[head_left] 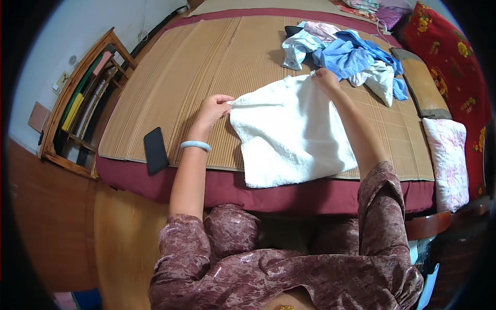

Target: Folding a white towel and inspecting another piece of clothing on a bed.

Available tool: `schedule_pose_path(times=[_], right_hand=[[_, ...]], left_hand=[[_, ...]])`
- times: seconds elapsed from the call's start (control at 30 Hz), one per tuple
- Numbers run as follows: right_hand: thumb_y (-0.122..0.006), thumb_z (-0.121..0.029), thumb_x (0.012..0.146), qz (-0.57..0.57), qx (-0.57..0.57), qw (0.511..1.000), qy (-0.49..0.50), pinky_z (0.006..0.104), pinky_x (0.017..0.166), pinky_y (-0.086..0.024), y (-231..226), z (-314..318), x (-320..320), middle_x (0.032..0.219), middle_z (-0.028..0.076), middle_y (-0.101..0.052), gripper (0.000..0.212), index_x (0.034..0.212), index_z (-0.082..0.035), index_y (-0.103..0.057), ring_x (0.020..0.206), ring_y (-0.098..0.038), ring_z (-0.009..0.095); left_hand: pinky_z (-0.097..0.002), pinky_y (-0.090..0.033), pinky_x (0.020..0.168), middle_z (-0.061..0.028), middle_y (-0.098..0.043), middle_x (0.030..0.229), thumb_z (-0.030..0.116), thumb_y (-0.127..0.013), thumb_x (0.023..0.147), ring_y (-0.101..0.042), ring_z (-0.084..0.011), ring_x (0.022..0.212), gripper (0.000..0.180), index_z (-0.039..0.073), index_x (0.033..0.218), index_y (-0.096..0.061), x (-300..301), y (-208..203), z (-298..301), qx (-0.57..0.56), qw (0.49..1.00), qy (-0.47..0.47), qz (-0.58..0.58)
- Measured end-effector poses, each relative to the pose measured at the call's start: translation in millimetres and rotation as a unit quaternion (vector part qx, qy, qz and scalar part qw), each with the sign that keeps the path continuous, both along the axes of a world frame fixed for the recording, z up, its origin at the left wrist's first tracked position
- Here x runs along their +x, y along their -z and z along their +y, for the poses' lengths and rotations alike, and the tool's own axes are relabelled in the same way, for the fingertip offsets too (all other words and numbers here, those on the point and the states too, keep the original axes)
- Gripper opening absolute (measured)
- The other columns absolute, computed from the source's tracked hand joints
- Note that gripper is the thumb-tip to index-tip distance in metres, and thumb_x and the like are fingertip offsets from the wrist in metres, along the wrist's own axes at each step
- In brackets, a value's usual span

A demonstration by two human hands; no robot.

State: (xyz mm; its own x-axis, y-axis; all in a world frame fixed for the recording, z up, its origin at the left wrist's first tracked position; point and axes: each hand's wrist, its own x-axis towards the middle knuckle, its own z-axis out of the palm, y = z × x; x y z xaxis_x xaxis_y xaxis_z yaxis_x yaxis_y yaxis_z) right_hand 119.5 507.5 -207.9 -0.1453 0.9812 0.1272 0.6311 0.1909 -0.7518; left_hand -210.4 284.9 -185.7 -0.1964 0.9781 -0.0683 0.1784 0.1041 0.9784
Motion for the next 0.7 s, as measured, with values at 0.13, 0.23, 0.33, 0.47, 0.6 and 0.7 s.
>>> schedule_pose_path(times=[0.13,0.23,0.33,0.47,0.6,0.7], right_hand=[[-0.07,-0.024,0.075,-0.115,0.081,0.99,0.026,0.0376,0.083,-0.05,21,8,-3,0.095,0.015,-0.069,0.031,0.102,-0.008,-0.068,0.092,-0.065,0.031],[-0.066,-0.024,0.077,-0.137,0.113,0.983,0.041,0.0421,0.094,-0.048,24,8,-8,0.107,0.018,-0.067,0.033,0.106,-0.009,-0.068,0.103,-0.062,0.035],[-0.066,-0.024,0.077,-0.182,0.089,0.979,0.005,0.0423,0.092,-0.048,20,7,-13,0.107,0.017,-0.067,0.034,0.107,-0.008,-0.067,0.103,-0.062,0.036],[-0.071,-0.023,0.078,-0.071,0.06,0.995,0.024,0.0337,0.076,-0.051,29,9,0,0.09,0.01,-0.068,0.03,0.103,-0.007,-0.065,0.083,-0.065,0.024],[-0.069,-0.017,0.085,0.183,-0.017,0.982,0.044,0.024,0.066,-0.048,38,-2,7,0.084,0.002,-0.064,0.021,0.101,-0.005,-0.063,0.074,-0.059,0.009],[-0.073,-0.02,0.081,0.224,0.012,0.973,0.059,0.0252,0.064,-0.048,33,-19,13,0.08,0.001,-0.064,0.026,0.1,-0.004,-0.066,0.072,-0.058,0.008]], left_hand=[[-0.0233,-0.049,0.061,-0.007,-0.067,0.09,0.017,-0.065,0.087,-0.062,-0.0112,0.074,0.03,-0.003,0.109,-0.064,15,7,15,-0.003,0.996,-0.038,0.086],[-0.0262,-0.048,0.059,-0.0071,-0.067,0.085,0.032,-0.064,0.088,-0.062,-0.0126,0.071,0.036,-0.001,0.104,-0.066,10,13,21,-0.018,0.986,-0.049,0.16],[-0.0266,-0.048,0.056,-0.0078,-0.066,0.076,0.038,-0.059,0.09,-0.062,-0.0129,0.066,0.04,-0.001,0.095,-0.067,-6,24,27,-0.063,0.957,-0.061,0.275],[-0.0295,-0.047,0.054,-0.0093,-0.065,0.07,0.042,-0.057,0.089,-0.061,-0.016,0.058,0.043,0.0,0.086,-0.066,2,17,32,-0.132,0.969,-0.06,0.199],[-0.0354,-0.051,0.064,-0.0118,-0.067,0.075,0.041,-0.062,0.085,-0.066,-0.0248,0.07,0.04,0.001,0.085,-0.067,12,6,28,-0.155,0.933,-0.065,0.319],[-0.0399,-0.052,0.072,-0.0143,-0.069,0.084,0.037,-0.067,0.082,-0.067,-0.03,0.081,0.036,0.002,0.09,-0.068,25,5,19,-0.091,0.91,-0.122,0.385]])
